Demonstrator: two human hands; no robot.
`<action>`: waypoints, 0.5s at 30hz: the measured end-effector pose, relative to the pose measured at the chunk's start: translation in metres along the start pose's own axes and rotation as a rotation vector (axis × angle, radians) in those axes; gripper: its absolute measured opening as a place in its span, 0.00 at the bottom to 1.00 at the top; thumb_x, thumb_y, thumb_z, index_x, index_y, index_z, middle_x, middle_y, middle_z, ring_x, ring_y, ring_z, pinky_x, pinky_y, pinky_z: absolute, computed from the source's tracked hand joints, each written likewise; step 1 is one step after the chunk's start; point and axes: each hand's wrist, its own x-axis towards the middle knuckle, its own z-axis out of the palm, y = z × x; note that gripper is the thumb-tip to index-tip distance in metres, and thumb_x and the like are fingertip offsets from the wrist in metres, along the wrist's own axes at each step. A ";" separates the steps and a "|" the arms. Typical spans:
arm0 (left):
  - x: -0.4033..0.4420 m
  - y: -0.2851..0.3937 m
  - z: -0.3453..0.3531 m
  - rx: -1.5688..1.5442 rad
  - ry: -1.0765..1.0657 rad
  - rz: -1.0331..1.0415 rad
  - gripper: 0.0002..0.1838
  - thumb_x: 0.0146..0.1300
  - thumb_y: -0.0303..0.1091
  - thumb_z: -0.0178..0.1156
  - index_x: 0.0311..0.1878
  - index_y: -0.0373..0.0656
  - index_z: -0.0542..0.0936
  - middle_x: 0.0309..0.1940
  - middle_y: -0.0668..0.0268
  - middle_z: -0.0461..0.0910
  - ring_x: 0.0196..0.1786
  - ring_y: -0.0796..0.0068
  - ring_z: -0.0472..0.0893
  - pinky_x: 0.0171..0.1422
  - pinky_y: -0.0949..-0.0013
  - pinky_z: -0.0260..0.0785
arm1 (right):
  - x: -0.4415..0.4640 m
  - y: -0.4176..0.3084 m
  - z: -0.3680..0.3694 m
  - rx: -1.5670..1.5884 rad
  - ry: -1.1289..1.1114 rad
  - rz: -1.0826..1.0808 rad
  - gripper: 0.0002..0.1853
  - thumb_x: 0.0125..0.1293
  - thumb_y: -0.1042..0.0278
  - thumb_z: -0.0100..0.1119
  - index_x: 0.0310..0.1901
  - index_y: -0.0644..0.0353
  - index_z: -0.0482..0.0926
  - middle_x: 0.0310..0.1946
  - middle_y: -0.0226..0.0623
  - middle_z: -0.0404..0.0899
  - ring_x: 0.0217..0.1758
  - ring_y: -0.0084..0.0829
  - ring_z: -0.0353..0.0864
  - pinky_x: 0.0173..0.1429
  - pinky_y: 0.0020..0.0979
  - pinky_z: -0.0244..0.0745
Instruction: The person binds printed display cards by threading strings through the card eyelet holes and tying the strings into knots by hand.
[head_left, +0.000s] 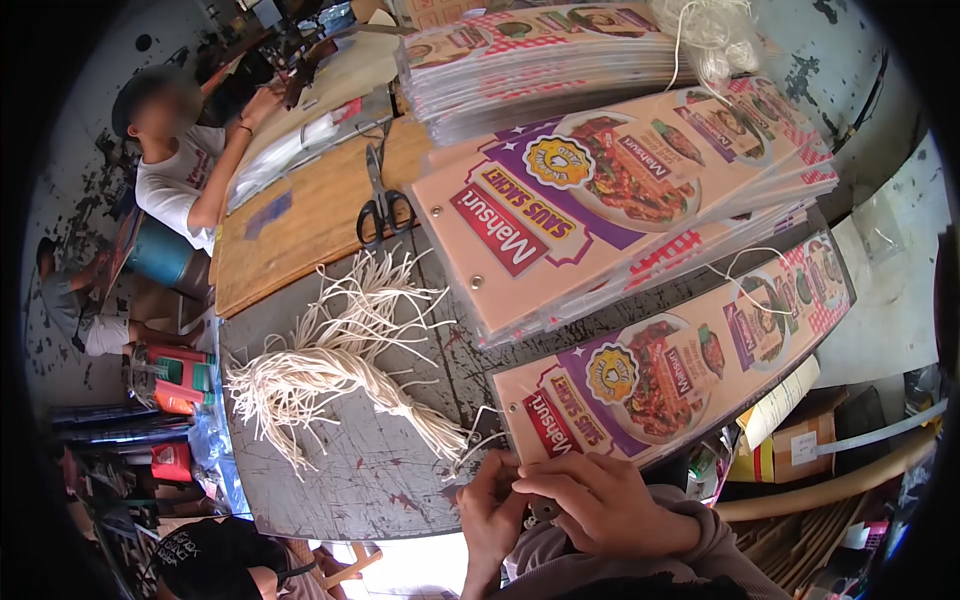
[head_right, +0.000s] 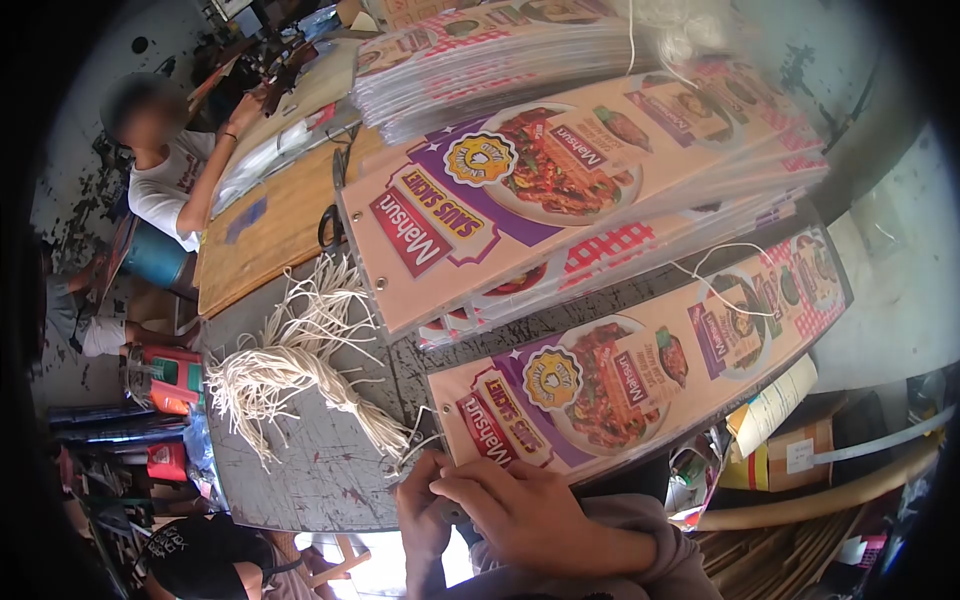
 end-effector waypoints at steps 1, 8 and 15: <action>0.000 -0.001 0.000 -0.001 0.001 0.000 0.06 0.54 0.23 0.55 0.36 0.35 0.74 0.23 0.61 0.81 0.29 0.80 0.80 0.34 0.76 0.70 | 0.001 0.002 -0.003 0.000 -0.001 -0.001 0.28 0.46 0.72 0.61 0.53 0.61 0.71 0.40 0.34 0.76 0.31 0.30 0.79 0.32 0.31 0.74; 0.001 -0.008 0.003 0.001 0.027 -0.042 0.07 0.53 0.22 0.53 0.37 0.35 0.74 0.23 0.60 0.81 0.28 0.78 0.81 0.33 0.75 0.69 | -0.001 0.003 0.003 0.094 -0.012 0.189 0.27 0.46 0.67 0.64 0.51 0.62 0.70 0.38 0.37 0.77 0.32 0.34 0.78 0.35 0.33 0.74; 0.000 -0.007 0.003 -0.030 0.038 -0.022 0.06 0.54 0.21 0.55 0.37 0.34 0.74 0.24 0.60 0.82 0.29 0.78 0.82 0.33 0.76 0.70 | -0.012 0.001 0.005 -0.055 0.120 0.075 0.22 0.45 0.71 0.65 0.44 0.62 0.73 0.38 0.38 0.77 0.35 0.37 0.77 0.42 0.35 0.71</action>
